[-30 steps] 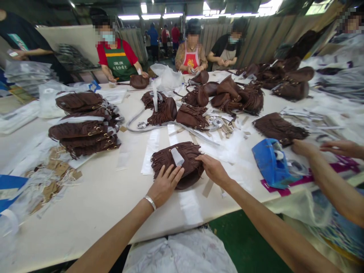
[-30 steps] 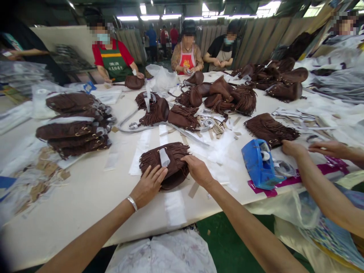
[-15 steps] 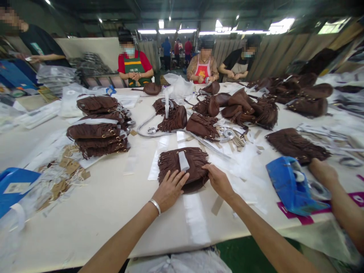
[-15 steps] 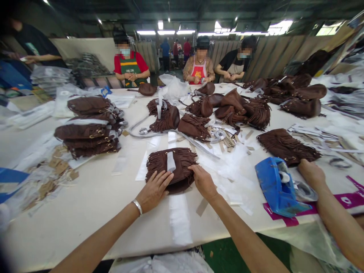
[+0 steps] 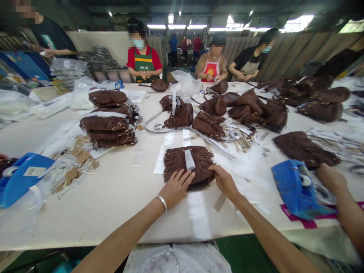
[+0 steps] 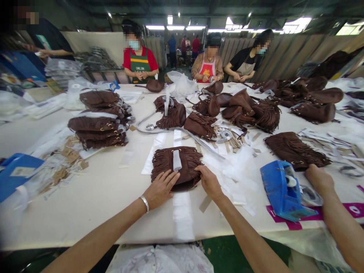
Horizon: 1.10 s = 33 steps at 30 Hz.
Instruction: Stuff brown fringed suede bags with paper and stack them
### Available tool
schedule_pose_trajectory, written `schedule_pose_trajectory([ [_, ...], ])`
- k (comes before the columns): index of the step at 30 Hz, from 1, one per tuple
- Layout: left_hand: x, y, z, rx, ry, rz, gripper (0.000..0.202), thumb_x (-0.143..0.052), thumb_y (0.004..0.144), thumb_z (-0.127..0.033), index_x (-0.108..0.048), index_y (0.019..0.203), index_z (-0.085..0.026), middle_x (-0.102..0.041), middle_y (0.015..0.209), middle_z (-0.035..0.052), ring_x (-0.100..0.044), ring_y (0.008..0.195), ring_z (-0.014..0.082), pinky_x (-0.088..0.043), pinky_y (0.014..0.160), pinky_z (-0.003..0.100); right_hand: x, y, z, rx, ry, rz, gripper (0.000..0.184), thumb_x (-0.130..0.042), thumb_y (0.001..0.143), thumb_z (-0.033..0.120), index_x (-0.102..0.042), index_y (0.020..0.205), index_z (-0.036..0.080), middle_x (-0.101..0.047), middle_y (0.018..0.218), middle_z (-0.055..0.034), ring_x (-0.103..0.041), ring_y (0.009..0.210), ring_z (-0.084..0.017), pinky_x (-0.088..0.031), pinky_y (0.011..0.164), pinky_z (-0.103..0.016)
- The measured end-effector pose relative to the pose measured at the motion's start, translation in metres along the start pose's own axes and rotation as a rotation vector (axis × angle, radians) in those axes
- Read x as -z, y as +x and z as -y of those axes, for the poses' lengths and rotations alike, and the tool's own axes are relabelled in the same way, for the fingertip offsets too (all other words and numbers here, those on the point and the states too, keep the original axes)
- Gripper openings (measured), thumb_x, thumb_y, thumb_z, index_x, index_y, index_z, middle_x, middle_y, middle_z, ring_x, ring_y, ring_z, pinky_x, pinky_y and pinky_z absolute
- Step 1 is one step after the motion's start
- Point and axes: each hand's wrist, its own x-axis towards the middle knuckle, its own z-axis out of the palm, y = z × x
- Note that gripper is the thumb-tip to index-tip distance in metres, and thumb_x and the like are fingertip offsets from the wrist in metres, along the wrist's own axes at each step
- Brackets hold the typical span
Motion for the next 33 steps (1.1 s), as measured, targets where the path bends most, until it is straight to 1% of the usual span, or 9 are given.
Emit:
schedule_pose_trajectory([
  [5, -0.004, -0.011, -0.003, -0.026, -0.03, -0.008, 0.073, -0.053, 0.091, -0.041, -0.016, 0.152, -0.026, -0.033, 0.156, 0.0072, -0.025, 0.144, 0.0292, -0.02, 0.116, 0.051, -0.004, -0.011, 0.003, 0.011, -0.092, 0.054, 0.041, -0.035, 0.08, 0.001, -0.055, 0.109, 0.021, -0.062, 0.114, -0.0076, -0.06, 0.111, -0.022, -0.053, 0.093, -0.04],
  [8, -0.009, -0.015, -0.003, -0.016, -0.062, -0.034, 0.068, -0.052, 0.092, -0.042, -0.021, 0.15, -0.026, -0.033, 0.156, 0.0069, -0.023, 0.145, 0.0298, -0.017, 0.117, 0.053, 0.006, -0.011, 0.008, 0.058, -0.205, 0.164, 0.046, -0.036, 0.077, -0.001, -0.057, 0.112, 0.02, -0.061, 0.12, -0.0092, -0.06, 0.113, -0.022, -0.054, 0.094, -0.04],
  [11, -0.008, -0.018, -0.001, -0.013, -0.117, -0.049, 0.065, -0.048, 0.093, -0.043, -0.023, 0.15, -0.025, -0.032, 0.156, 0.0065, -0.022, 0.145, 0.0291, -0.015, 0.119, 0.052, 0.022, 0.004, 0.024, 0.124, -0.358, 0.227, 0.053, -0.037, 0.075, -0.002, -0.058, 0.119, 0.02, -0.061, 0.126, -0.0108, -0.059, 0.116, -0.024, -0.051, 0.098, -0.043],
  [14, -0.001, -0.019, 0.0, -0.003, -0.189, -0.051, 0.062, -0.042, 0.094, -0.049, -0.025, 0.149, -0.025, -0.033, 0.156, 0.0065, -0.022, 0.145, 0.0288, -0.017, 0.119, 0.053, 0.023, 0.033, 0.044, 0.207, -0.468, 0.137, 0.062, -0.04, 0.08, 0.001, -0.045, 0.139, 0.018, -0.047, 0.144, -0.0143, -0.047, 0.13, -0.028, -0.045, 0.105, -0.048],
  [17, 0.005, -0.018, -0.001, 0.017, -0.247, -0.064, 0.059, -0.036, 0.095, -0.054, -0.033, 0.146, -0.025, -0.038, 0.153, 0.0066, -0.027, 0.143, 0.0282, -0.021, 0.118, 0.053, 0.002, 0.062, 0.054, 0.364, -0.552, 0.13, 0.068, -0.042, 0.084, 0.003, -0.032, 0.149, 0.02, -0.033, 0.154, -0.0138, -0.035, 0.139, -0.03, -0.042, 0.106, -0.051],
  [21, 0.007, -0.013, -0.003, 0.092, -0.275, -0.115, 0.05, -0.034, 0.096, -0.053, -0.047, 0.137, -0.028, -0.051, 0.143, 0.0047, -0.039, 0.135, 0.0257, -0.029, 0.114, 0.049, -0.031, 0.08, 0.045, 0.568, -0.607, 0.178, 0.057, -0.047, 0.085, 0.004, -0.047, 0.14, 0.018, -0.049, 0.144, -0.0136, -0.045, 0.133, -0.029, -0.046, 0.103, -0.048],
  [27, 0.012, -0.008, 0.002, 0.119, -0.349, -0.175, 0.039, -0.04, 0.096, -0.048, -0.056, 0.126, -0.028, -0.06, 0.131, 0.003, -0.049, 0.125, 0.0223, -0.039, 0.105, 0.043, -0.056, 0.07, 0.037, 0.464, -0.591, 0.014, 0.045, -0.045, 0.083, 0.002, -0.057, 0.125, 0.014, -0.065, 0.123, -0.0159, -0.062, 0.113, -0.026, -0.055, 0.093, -0.04],
  [30, 0.0, -0.004, 0.008, 0.147, -0.379, -0.226, 0.028, -0.043, 0.095, -0.038, -0.061, 0.113, -0.026, -0.066, 0.117, 0.0034, -0.057, 0.112, 0.0207, -0.046, 0.098, 0.041, -0.07, 0.058, 0.035, 0.449, -0.642, -0.002, 0.045, -0.046, 0.076, -0.001, -0.061, 0.114, 0.017, -0.067, 0.118, -0.0146, -0.066, 0.105, -0.027, -0.058, 0.088, -0.04],
  [33, -0.031, 0.021, 0.018, 0.264, -0.334, -0.284, 0.022, -0.045, 0.09, -0.026, -0.063, 0.103, -0.023, -0.07, 0.102, 0.0074, -0.064, 0.097, 0.0221, -0.055, 0.084, 0.042, -0.086, 0.053, 0.014, 0.52, -0.668, -0.1, 0.048, -0.047, 0.068, -0.001, -0.064, 0.107, 0.023, -0.07, 0.114, -0.0113, -0.069, 0.096, -0.027, -0.061, 0.079, -0.037],
])
